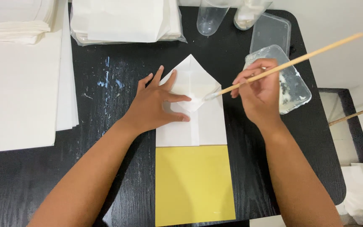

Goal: Folding a white paper sheet and applying glue with a brush to create a paper bag or envelope

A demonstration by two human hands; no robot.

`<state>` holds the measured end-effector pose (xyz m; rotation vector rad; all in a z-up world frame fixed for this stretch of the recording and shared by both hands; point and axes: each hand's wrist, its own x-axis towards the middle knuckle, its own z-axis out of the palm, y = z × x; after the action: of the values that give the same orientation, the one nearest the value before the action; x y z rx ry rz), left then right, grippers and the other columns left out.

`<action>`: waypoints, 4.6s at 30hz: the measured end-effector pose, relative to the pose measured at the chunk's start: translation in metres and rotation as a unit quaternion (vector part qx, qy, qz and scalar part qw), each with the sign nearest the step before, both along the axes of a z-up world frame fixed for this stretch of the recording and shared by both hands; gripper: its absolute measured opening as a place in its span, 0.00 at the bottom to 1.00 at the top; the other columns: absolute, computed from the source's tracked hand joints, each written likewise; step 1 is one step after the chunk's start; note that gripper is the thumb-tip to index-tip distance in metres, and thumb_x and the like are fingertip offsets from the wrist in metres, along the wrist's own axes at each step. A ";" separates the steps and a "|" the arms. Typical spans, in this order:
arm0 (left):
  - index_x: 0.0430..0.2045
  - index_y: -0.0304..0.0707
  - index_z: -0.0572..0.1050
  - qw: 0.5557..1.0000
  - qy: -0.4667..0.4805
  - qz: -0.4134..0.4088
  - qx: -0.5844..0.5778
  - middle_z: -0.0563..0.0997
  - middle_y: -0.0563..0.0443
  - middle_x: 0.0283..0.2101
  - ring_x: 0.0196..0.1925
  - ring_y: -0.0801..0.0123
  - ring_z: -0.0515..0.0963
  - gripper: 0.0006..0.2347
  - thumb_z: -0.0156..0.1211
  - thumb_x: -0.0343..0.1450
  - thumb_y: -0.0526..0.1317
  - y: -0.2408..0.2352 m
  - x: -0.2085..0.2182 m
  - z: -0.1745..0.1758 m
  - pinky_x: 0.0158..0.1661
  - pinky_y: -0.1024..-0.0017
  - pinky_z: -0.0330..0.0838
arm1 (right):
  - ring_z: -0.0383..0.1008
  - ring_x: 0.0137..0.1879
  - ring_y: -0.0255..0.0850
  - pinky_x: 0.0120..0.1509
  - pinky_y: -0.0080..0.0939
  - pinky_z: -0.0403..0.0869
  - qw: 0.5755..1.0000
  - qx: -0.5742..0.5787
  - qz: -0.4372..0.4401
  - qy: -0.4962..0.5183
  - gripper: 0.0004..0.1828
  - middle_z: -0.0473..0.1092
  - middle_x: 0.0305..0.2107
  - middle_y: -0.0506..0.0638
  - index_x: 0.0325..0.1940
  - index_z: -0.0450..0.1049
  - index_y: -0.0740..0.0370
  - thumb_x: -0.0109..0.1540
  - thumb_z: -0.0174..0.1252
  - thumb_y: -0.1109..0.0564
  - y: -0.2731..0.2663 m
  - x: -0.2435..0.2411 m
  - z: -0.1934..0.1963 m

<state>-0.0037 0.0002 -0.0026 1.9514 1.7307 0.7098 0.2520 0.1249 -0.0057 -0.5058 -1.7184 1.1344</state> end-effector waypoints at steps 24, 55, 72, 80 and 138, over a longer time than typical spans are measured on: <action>0.44 0.60 0.84 1.000 0.011 -0.001 -0.006 0.62 0.36 0.72 0.77 0.34 0.49 0.24 0.75 0.57 0.61 0.001 0.000 0.002 0.70 0.42 0.35 | 0.72 0.22 0.40 0.26 0.35 0.78 0.998 -0.053 -0.023 0.032 0.18 0.68 0.28 0.58 0.53 0.54 0.62 0.63 0.48 0.73 -0.009 -0.004 0.010; 0.45 0.69 0.83 0.996 0.082 -0.015 -0.014 0.63 0.41 0.72 0.77 0.38 0.49 0.21 0.71 0.59 0.62 0.002 0.002 0.003 0.70 0.44 0.38 | 0.81 0.33 0.51 0.39 0.45 0.81 0.980 0.152 -0.118 0.044 0.13 0.73 0.36 0.70 0.38 0.69 0.74 0.68 0.63 0.61 0.016 0.040 0.031; 0.46 0.68 0.84 0.996 0.040 0.031 -0.067 0.61 0.42 0.74 0.79 0.39 0.47 0.21 0.77 0.58 0.54 0.003 0.011 0.016 0.71 0.45 0.36 | 0.63 0.19 0.32 0.15 0.27 0.63 0.992 -0.113 -0.053 0.012 0.12 0.70 0.37 0.56 0.61 0.60 0.62 0.73 0.42 0.60 0.013 0.069 0.068; 0.47 0.70 0.83 0.996 0.041 0.032 -0.068 0.55 0.47 0.76 0.81 0.55 0.39 0.20 0.72 0.59 0.55 0.001 0.010 0.004 0.69 0.55 0.30 | 0.76 0.46 0.51 0.45 0.52 0.71 0.897 -0.033 -0.228 -0.376 0.19 0.75 0.43 0.53 0.65 0.59 0.53 0.69 0.43 0.62 0.016 0.070 0.061; 0.35 0.45 0.84 0.988 0.044 0.045 0.140 0.84 0.57 0.39 0.42 0.68 0.75 0.08 0.66 0.66 0.42 0.006 0.009 -0.006 0.47 0.67 0.58 | 0.73 0.60 0.57 0.60 0.52 0.68 0.916 0.232 0.045 -0.324 0.18 0.72 0.50 0.51 0.56 0.77 0.53 0.61 0.63 0.56 -0.012 -0.027 -0.017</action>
<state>0.0052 0.0060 -0.0091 2.1273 1.8653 0.9585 0.2247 0.1127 -0.0226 -0.5384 -2.5204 0.5955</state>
